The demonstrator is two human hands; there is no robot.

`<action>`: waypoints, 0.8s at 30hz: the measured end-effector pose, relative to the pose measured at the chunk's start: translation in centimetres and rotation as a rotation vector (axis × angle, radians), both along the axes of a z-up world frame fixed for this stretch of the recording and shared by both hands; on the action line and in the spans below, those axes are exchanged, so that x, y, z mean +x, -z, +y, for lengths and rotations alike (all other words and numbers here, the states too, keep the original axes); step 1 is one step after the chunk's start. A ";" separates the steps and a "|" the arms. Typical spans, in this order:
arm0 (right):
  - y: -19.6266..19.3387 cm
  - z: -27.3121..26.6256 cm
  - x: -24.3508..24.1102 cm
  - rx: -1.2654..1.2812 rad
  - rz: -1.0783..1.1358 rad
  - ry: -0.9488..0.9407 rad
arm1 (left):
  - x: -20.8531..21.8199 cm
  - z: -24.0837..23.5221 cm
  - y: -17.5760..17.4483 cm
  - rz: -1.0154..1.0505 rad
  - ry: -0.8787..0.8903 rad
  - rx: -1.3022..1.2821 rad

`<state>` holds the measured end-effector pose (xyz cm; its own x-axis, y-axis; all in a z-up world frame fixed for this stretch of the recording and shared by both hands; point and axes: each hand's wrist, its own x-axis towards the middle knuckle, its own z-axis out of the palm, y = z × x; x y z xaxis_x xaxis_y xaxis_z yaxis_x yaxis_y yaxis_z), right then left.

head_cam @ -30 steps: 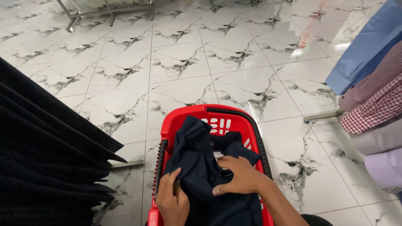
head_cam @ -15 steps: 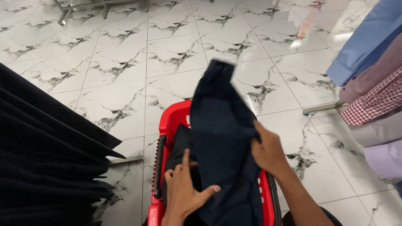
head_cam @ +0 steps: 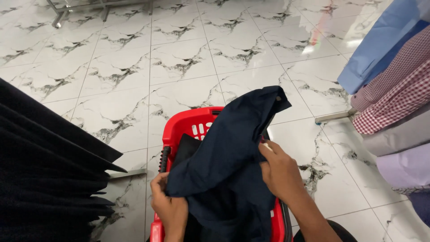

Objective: Taking trousers out of a shopping basket and hanging them onto a clothing rack.

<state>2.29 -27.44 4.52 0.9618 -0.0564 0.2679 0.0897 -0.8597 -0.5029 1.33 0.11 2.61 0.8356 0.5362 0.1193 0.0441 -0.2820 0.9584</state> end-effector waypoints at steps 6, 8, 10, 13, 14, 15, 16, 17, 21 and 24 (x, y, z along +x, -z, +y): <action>-1.8 3.2 -0.9 -0.283 0.321 0.058 | 0.6 0.6 4.2 -0.328 0.447 0.373; -1.5 4.1 -1.5 -0.311 0.337 0.022 | 0.2 0.4 4.0 -0.295 0.558 0.485; -1.3 4.8 -2.0 -0.340 0.348 -0.017 | -0.3 0.1 4.2 -0.263 0.663 0.599; -1.5 5.6 -2.5 -0.431 0.334 -0.328 | -0.6 -0.2 4.3 0.031 0.665 0.637; -1.8 5.9 -2.7 -0.424 0.353 -0.347 | -0.8 0.0 3.9 0.081 0.644 0.465; -2.1 6.1 -2.9 -0.418 0.371 -0.366 | -0.9 0.2 3.4 0.130 0.620 0.292; -2.4 6.1 -3.2 -0.415 0.368 -0.365 | -0.8 -0.1 2.5 0.128 0.621 0.296; -2.8 6.2 -3.5 -0.343 0.389 -0.426 | -0.8 -0.4 1.6 0.196 0.521 0.216; -6.3 6.9 -4.5 -0.017 0.493 -0.581 | -0.2 -1.1 4.6 0.289 0.435 0.270; -3.1 7.0 -4.0 -0.023 0.486 -0.389 | -0.4 -1.1 4.1 0.148 0.448 0.236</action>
